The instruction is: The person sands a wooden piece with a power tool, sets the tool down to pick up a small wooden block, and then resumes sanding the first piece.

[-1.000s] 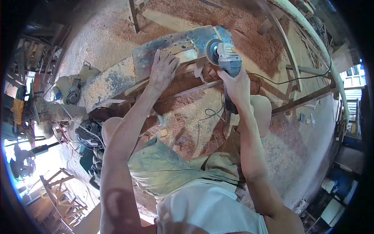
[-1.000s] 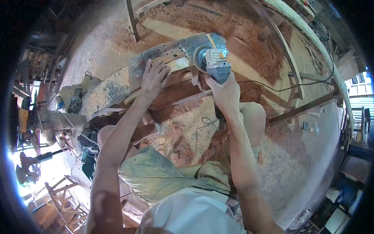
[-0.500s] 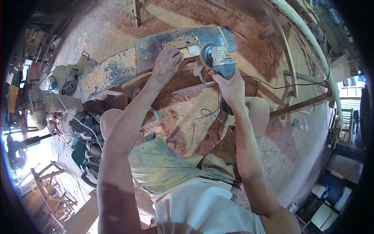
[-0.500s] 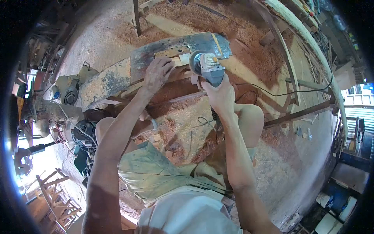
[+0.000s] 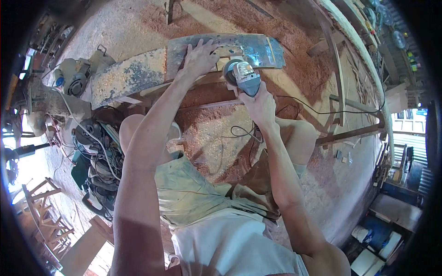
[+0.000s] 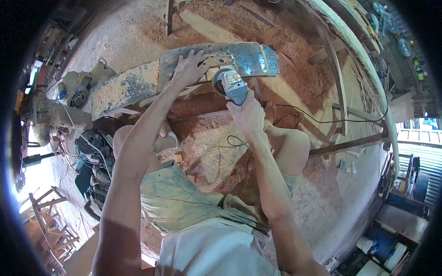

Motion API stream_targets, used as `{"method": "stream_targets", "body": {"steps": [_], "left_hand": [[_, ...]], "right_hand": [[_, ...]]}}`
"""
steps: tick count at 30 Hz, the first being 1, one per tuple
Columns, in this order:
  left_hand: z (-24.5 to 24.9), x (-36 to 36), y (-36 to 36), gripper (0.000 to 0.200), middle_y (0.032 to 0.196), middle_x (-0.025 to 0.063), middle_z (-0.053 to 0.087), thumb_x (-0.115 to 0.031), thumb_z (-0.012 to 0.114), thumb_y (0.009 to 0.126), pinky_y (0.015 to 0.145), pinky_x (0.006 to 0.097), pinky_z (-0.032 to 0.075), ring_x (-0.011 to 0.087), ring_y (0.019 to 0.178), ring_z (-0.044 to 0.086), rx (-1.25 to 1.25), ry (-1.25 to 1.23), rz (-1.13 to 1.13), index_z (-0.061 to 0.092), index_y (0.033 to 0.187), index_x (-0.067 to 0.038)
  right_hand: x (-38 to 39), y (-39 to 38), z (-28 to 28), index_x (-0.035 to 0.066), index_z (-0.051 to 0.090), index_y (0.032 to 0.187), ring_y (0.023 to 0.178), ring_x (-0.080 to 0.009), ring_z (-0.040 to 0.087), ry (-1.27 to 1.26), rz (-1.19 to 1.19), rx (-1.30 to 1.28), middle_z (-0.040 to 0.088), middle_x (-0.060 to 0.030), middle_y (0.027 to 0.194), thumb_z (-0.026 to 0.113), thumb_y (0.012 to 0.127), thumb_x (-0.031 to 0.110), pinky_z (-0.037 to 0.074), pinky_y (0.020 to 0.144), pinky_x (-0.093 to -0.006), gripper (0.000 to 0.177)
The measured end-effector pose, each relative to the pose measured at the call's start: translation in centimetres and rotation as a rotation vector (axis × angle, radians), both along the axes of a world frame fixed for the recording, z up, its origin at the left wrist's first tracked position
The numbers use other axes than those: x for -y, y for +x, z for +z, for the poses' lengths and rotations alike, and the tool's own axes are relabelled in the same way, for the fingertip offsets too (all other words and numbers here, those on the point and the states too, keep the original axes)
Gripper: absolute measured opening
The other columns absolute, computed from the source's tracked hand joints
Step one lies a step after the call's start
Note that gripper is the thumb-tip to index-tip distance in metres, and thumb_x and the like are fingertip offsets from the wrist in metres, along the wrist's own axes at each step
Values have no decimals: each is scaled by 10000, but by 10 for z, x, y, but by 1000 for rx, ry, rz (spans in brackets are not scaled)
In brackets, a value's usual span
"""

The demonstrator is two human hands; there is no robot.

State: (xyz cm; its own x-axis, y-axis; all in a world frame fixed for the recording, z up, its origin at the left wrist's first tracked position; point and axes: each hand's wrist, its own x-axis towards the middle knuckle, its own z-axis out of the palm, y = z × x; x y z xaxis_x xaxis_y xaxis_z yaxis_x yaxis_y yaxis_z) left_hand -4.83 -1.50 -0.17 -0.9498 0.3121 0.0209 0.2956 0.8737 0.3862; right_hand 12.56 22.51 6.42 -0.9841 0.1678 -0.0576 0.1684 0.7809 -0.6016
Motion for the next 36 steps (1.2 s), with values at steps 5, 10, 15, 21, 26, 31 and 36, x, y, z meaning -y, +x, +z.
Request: {"method": "stream_targets", "body": {"steps": [5, 10, 15, 21, 26, 31, 36], "left_hand": [[-3, -3, -5, 663, 1821, 92, 403, -481, 636, 1062, 1356, 716, 214, 434, 1693, 306, 10, -16, 24, 556, 1672, -234], [-3, -3, -7, 660, 1824, 70, 400, -488, 631, 1066, 1359, 715, 210, 437, 1696, 297, 13, -17, 25, 560, 1670, -232], [3, -4, -3, 653, 1829, 56, 395, -483, 631, 1070, 1362, 713, 204, 435, 1699, 289, 27, -15, 23, 562, 1669, -232], [3, -2, -2, 643, 1823, 48, 407, -475, 644, 1066, 1367, 701, 203, 425, 1702, 287, 31, 9, 33, 585, 1651, -216], [0, -2, -4, 651, 1818, 44, 416, -488, 649, 1069, 1364, 710, 202, 423, 1700, 297, 19, 0, 19, 586, 1649, -199], [-1, -3, -4, 656, 1814, 44, 424, -494, 639, 1075, 1354, 723, 216, 431, 1693, 312, 10, -14, 25, 570, 1659, -203], [7, -5, -1, 636, 1828, 38, 397, -480, 606, 1097, 1363, 725, 188, 412, 1705, 285, 70, -10, 34, 536, 1683, -245]], "right_hand": [[5, 1, 5, -29, 606, 1298, 1047, -545, 762, 56, 31, -20, 787, -331, 1115, 850, 876, 376, 584, 938, -618, 634], [4, 1, 5, -21, 610, 1287, 1052, -547, 759, 69, 20, -5, 789, -325, 1098, 859, 874, 345, 584, 932, -617, 605], [7, -1, 9, -25, 614, 1255, 1051, -541, 763, 55, 69, 6, 789, -331, 1075, 858, 877, 366, 581, 923, -621, 595], [-1, -7, 5, -22, 614, 1262, 1020, -542, 767, 87, -13, -1, 791, -324, 1062, 856, 880, 383, 583, 911, -621, 607], [9, -2, 4, -30, 615, 1273, 1013, -539, 771, 79, 87, -43, 793, -325, 1033, 865, 881, 399, 589, 895, -610, 633], [8, -5, 5, -32, 620, 1286, 1022, -536, 770, 124, 18, -40, 791, -329, 1032, 868, 879, 364, 588, 898, -600, 619], [8, -3, 0, -27, 625, 1290, 1032, -531, 768, 59, 24, -29, 794, -326, 1053, 838, 889, 373, 580, 909, -592, 605]]}}
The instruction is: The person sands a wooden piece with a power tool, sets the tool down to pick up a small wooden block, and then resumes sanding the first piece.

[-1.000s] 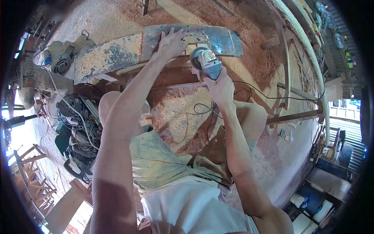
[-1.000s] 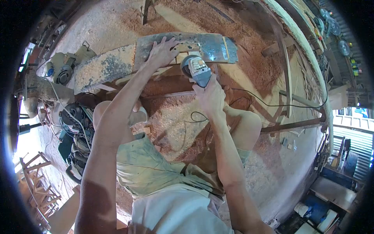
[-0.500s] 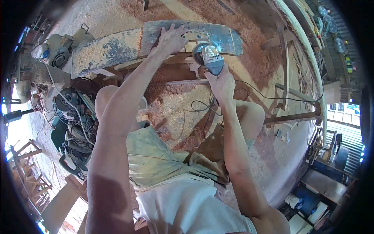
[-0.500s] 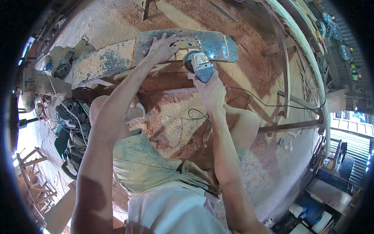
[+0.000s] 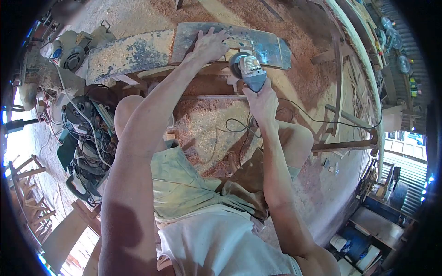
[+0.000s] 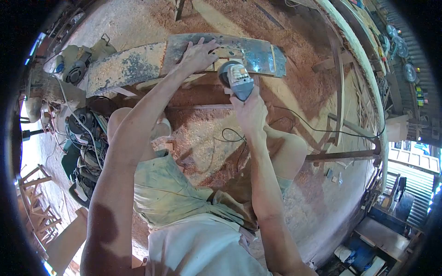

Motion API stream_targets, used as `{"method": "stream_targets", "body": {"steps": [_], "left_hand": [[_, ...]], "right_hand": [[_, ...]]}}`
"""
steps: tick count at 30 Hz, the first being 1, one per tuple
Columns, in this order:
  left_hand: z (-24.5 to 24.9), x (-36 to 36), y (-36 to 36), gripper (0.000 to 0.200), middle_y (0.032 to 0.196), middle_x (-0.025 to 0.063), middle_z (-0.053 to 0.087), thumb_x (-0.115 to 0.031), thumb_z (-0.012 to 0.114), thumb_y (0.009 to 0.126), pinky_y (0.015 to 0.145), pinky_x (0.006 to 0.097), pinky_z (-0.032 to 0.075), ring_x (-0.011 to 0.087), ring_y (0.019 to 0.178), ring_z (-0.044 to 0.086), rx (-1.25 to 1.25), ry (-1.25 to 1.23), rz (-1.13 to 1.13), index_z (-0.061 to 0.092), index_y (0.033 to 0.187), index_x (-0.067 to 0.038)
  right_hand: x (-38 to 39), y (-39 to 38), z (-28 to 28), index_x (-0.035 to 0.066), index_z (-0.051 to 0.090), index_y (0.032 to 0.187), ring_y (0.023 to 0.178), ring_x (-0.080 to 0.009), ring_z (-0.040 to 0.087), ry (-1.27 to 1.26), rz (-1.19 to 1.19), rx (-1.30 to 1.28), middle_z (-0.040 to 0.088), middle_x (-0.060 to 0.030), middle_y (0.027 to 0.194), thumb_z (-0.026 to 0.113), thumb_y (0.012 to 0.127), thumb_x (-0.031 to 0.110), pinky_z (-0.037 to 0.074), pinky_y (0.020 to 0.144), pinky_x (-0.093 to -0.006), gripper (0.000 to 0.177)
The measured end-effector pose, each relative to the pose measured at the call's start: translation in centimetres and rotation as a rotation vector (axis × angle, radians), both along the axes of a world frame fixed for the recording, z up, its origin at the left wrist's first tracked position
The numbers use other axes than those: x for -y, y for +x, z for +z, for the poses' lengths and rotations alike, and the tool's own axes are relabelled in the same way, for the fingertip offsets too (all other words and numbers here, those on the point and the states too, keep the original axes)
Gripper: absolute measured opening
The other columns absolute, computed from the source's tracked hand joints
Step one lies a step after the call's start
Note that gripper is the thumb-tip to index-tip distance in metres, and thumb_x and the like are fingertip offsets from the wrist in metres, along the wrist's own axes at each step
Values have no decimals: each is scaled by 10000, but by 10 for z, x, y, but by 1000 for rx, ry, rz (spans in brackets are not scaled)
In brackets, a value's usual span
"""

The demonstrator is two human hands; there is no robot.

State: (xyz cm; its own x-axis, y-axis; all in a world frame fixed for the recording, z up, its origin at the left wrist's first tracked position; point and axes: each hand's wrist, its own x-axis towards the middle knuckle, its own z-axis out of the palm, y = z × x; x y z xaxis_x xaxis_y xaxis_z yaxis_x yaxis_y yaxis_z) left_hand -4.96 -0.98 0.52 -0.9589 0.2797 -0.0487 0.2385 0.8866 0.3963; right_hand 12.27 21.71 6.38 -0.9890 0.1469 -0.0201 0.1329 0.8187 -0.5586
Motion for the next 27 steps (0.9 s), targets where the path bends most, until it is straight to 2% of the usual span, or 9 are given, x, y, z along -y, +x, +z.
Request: {"method": "stream_targets", "body": {"steps": [3, 6, 12, 15, 18, 21, 24, 27], "left_hand": [[5, -1, 0, 622, 1832, 30, 388, -466, 583, 1106, 1365, 725, 186, 400, 1707, 283, 15, -33, -3, 523, 1692, -266], [4, -1, 1, 618, 1834, 28, 384, -454, 563, 1108, 1358, 732, 205, 398, 1701, 297, 10, -53, -8, 518, 1695, -265], [-3, -3, -3, 610, 1831, 26, 391, -440, 536, 1114, 1349, 737, 222, 399, 1694, 312, -16, -70, -2, 517, 1696, -258], [-6, -2, -5, 640, 1823, 43, 405, -497, 589, 1103, 1353, 728, 219, 426, 1689, 317, -36, -52, -9, 537, 1681, -226], [-6, 0, -6, 661, 1821, 54, 410, -524, 612, 1100, 1354, 724, 218, 441, 1686, 319, -44, -65, -23, 541, 1676, -208], [-4, 0, -2, 658, 1819, 53, 412, -518, 606, 1104, 1356, 724, 216, 442, 1687, 317, -43, -63, -27, 534, 1681, -209], [-3, -2, -2, 656, 1821, 51, 410, -515, 605, 1107, 1358, 723, 211, 438, 1690, 311, -29, -56, -14, 532, 1683, -211], [-3, -1, -3, 655, 1824, 50, 403, -517, 603, 1108, 1361, 722, 205, 434, 1695, 304, -28, -52, -5, 531, 1683, -211]], "right_hand": [[5, 4, -5, -35, 607, 1264, 1033, -539, 766, 44, 92, -71, 789, -331, 1069, 882, 876, 309, 584, 891, -612, 587], [4, 4, -4, -38, 629, 1248, 999, -539, 766, 33, 86, -86, 782, -331, 980, 853, 893, 412, 582, 878, -593, 615], [-13, -3, -14, -42, 621, 1247, 931, -550, 764, 2, -22, -114, 778, -315, 913, 864, 887, 432, 577, 829, -606, 643], [-4, 1, -10, -44, 636, 1228, 949, -543, 766, 20, -6, -69, 780, -323, 946, 866, 885, 431, 578, 840, -596, 629], [5, 7, -7, -35, 608, 1280, 1041, -542, 760, 32, 95, -44, 784, -335, 1069, 860, 891, 385, 580, 910, -617, 626], [4, 6, -1, -34, 609, 1299, 1052, -544, 757, 38, 109, -27, 783, -333, 1084, 871, 886, 363, 580, 918, -615, 630], [-1, 0, -3, -24, 674, 1226, 1003, -519, 779, 41, -13, -69, 793, -322, 1028, 858, 886, 394, 589, 870, -567, 569], [-3, 0, -6, -28, 673, 1228, 1011, -517, 781, 10, -62, -44, 790, -328, 1013, 855, 890, 384, 591, 881, -565, 563]]}}
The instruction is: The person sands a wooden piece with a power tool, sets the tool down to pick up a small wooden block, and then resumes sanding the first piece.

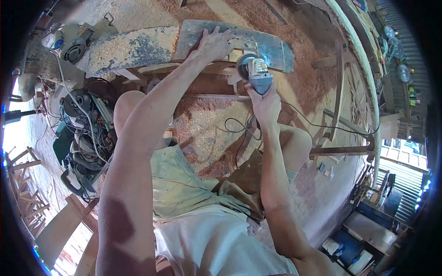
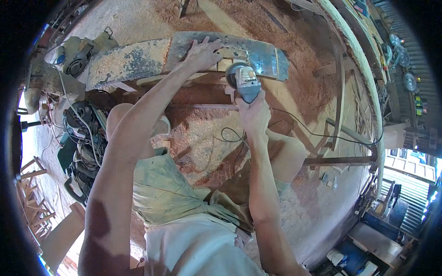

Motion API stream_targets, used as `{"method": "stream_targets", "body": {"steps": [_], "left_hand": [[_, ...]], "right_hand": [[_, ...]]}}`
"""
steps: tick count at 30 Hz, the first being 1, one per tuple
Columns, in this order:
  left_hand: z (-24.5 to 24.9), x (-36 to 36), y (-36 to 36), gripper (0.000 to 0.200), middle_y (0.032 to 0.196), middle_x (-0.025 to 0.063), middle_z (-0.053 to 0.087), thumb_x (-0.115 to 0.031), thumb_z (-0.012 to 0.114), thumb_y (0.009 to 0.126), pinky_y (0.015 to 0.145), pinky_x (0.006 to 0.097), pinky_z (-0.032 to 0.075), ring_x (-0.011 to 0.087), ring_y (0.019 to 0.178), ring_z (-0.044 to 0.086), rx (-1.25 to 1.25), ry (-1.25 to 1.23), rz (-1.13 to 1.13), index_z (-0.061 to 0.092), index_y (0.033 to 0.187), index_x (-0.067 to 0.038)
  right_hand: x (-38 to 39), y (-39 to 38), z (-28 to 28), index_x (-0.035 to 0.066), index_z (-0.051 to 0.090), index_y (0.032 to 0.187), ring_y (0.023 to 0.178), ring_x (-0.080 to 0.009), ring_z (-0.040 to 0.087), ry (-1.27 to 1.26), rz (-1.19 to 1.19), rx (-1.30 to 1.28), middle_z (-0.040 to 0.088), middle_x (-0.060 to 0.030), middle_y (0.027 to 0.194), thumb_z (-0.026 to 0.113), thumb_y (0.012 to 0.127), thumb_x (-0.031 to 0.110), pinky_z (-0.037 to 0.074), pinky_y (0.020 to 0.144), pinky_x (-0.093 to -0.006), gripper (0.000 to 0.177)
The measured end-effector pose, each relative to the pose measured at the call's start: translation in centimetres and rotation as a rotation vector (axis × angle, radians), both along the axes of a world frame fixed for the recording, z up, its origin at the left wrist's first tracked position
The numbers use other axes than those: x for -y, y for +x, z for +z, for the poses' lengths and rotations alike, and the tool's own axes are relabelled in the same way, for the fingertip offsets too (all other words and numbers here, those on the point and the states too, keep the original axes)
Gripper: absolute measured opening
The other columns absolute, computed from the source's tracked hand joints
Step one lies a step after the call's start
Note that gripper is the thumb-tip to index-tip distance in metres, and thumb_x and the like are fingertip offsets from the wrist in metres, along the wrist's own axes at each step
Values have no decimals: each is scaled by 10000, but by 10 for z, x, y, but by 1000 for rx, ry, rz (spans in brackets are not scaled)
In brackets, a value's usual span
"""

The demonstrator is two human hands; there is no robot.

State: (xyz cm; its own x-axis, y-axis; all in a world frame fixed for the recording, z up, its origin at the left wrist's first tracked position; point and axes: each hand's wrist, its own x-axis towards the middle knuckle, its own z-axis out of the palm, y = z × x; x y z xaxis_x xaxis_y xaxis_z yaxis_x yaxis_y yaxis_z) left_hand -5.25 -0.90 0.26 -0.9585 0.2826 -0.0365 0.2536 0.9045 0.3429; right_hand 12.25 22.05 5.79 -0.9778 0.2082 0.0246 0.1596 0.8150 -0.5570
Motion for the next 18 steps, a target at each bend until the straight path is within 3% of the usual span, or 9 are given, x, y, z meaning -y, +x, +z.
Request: {"method": "stream_targets", "body": {"steps": [6, 13, 18], "left_hand": [[1, -1, 0, 639, 1840, 29, 371, -490, 569, 1124, 1362, 725, 198, 416, 1703, 287, 35, -26, -9, 490, 1709, -244], [1, 1, 3, 645, 1830, 39, 393, -496, 632, 1095, 1370, 710, 181, 427, 1700, 294, 13, 46, -6, 555, 1666, -205], [-2, 1, 1, 664, 1834, 36, 386, -506, 641, 1082, 1371, 707, 178, 422, 1705, 284, 8, 36, -4, 556, 1667, -202]], "right_hand": [[6, 2, -5, -40, 666, 1262, 983, -529, 779, 13, 147, -95, 790, -323, 975, 851, 883, 394, 592, 868, -573, 605], [-16, -13, -3, -44, 711, 1161, 973, -533, 775, -16, -61, -62, 787, -316, 961, 860, 874, 404, 589, 866, -578, 552], [-4, -2, 7, -44, 624, 1267, 1017, -551, 761, -36, 36, 6, 783, -348, 1023, 864, 880, 354, 586, 899, -615, 605]]}}
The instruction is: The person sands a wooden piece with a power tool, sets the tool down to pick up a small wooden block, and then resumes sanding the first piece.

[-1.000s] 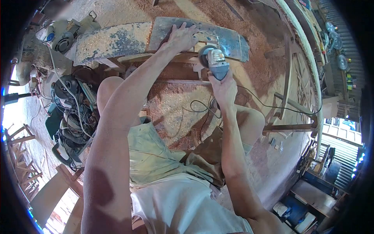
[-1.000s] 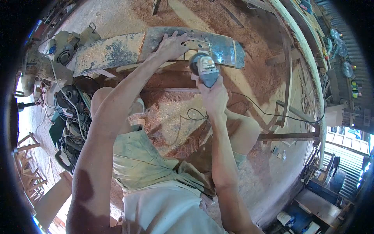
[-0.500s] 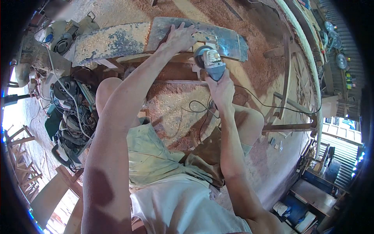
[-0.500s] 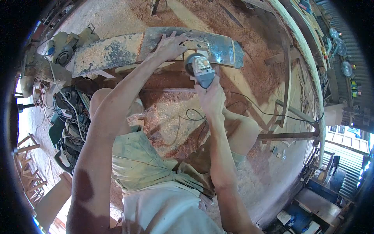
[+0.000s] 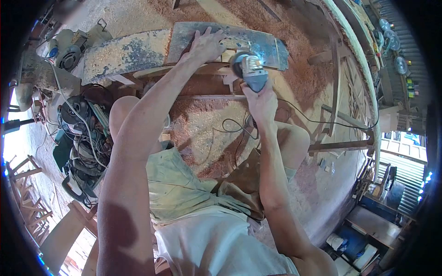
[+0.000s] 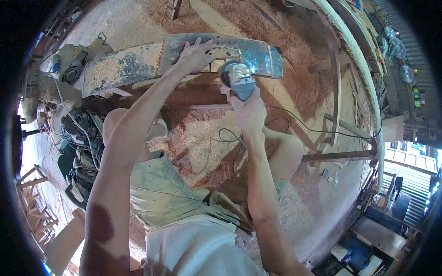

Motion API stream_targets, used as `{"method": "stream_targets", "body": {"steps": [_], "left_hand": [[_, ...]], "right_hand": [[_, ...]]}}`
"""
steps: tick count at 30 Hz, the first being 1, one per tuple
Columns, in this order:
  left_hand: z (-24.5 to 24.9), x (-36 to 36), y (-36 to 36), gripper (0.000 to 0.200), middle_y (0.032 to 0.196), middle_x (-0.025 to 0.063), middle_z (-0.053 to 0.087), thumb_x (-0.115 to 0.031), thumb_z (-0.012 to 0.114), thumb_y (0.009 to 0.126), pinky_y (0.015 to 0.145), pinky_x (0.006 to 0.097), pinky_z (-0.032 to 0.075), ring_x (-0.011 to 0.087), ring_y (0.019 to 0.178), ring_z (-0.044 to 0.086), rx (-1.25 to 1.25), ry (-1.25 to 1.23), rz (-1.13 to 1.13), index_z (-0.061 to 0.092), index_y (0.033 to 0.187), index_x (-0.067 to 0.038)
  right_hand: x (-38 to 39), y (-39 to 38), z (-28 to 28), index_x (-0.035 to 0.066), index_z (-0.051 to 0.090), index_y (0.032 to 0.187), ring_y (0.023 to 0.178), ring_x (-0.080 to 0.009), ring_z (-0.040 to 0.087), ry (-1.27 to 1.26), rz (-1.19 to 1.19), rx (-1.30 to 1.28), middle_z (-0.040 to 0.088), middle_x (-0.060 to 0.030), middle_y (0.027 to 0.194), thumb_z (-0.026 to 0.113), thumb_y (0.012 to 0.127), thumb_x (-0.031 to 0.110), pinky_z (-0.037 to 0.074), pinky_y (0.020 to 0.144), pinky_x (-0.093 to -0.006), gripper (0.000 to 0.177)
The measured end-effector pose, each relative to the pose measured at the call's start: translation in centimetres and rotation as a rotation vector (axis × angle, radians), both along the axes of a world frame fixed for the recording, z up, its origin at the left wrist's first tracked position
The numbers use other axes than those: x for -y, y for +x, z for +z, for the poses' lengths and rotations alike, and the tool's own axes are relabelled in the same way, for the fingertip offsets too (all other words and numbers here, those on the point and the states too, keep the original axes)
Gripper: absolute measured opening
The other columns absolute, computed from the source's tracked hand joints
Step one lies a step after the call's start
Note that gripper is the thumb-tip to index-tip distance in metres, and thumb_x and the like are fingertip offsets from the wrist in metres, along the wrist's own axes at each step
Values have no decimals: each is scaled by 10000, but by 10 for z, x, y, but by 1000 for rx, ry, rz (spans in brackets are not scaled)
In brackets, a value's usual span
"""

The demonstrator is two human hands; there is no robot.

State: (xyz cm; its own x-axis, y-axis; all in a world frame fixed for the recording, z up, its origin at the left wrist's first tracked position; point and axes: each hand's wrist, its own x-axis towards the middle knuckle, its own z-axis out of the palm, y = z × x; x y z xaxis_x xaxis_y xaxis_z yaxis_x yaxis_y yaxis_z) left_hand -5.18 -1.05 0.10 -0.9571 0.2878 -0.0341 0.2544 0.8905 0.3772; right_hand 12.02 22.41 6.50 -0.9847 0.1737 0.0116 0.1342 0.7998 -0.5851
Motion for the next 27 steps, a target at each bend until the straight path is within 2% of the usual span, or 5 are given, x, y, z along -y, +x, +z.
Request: {"method": "stream_targets", "body": {"steps": [5, 11, 20, 26, 27], "left_hand": [[5, 0, 3, 659, 1831, 48, 390, -500, 636, 1086, 1369, 705, 194, 427, 1705, 282, 12, 4, -8, 557, 1665, -197], [-2, 1, -2, 657, 1824, 63, 404, -493, 632, 1087, 1362, 713, 202, 440, 1701, 282, -7, 14, -8, 551, 1665, -191], [-7, 3, -2, 679, 1817, 65, 415, -508, 637, 1077, 1358, 720, 206, 441, 1697, 293, -18, 5, -18, 539, 1672, -198], [-5, 3, -3, 671, 1832, 57, 388, -507, 648, 1070, 1366, 716, 190, 435, 1707, 267, 0, 28, -14, 552, 1666, -216], [-5, 2, -3, 668, 1831, 57, 389, -504, 650, 1069, 1367, 715, 188, 435, 1708, 263, 5, 36, -9, 553, 1665, -219]], "right_hand": [[15, 7, 2, -20, 603, 1315, 1044, -539, 760, 6, 90, 18, 789, -314, 1108, 872, 884, 300, 576, 912, -612, 601], [3, -1, -2, -14, 606, 1322, 1041, -541, 761, 34, -84, 72, 786, -321, 1100, 880, 869, 299, 575, 916, -615, 615], [13, 9, -15, -15, 630, 1282, 1038, -545, 759, -4, 90, -62, 790, -320, 1050, 849, 886, 382, 575, 921, -619, 602], [-21, 2, -11, -29, 631, 1280, 1015, -561, 752, 27, -114, -45, 783, -339, 1021, 850, 893, 406, 578, 893, -625, 622], [-19, 3, -2, -59, 656, 1247, 998, -565, 755, 9, -163, -65, 774, -367, 1017, 848, 875, 426, 580, 887, -611, 640]]}}
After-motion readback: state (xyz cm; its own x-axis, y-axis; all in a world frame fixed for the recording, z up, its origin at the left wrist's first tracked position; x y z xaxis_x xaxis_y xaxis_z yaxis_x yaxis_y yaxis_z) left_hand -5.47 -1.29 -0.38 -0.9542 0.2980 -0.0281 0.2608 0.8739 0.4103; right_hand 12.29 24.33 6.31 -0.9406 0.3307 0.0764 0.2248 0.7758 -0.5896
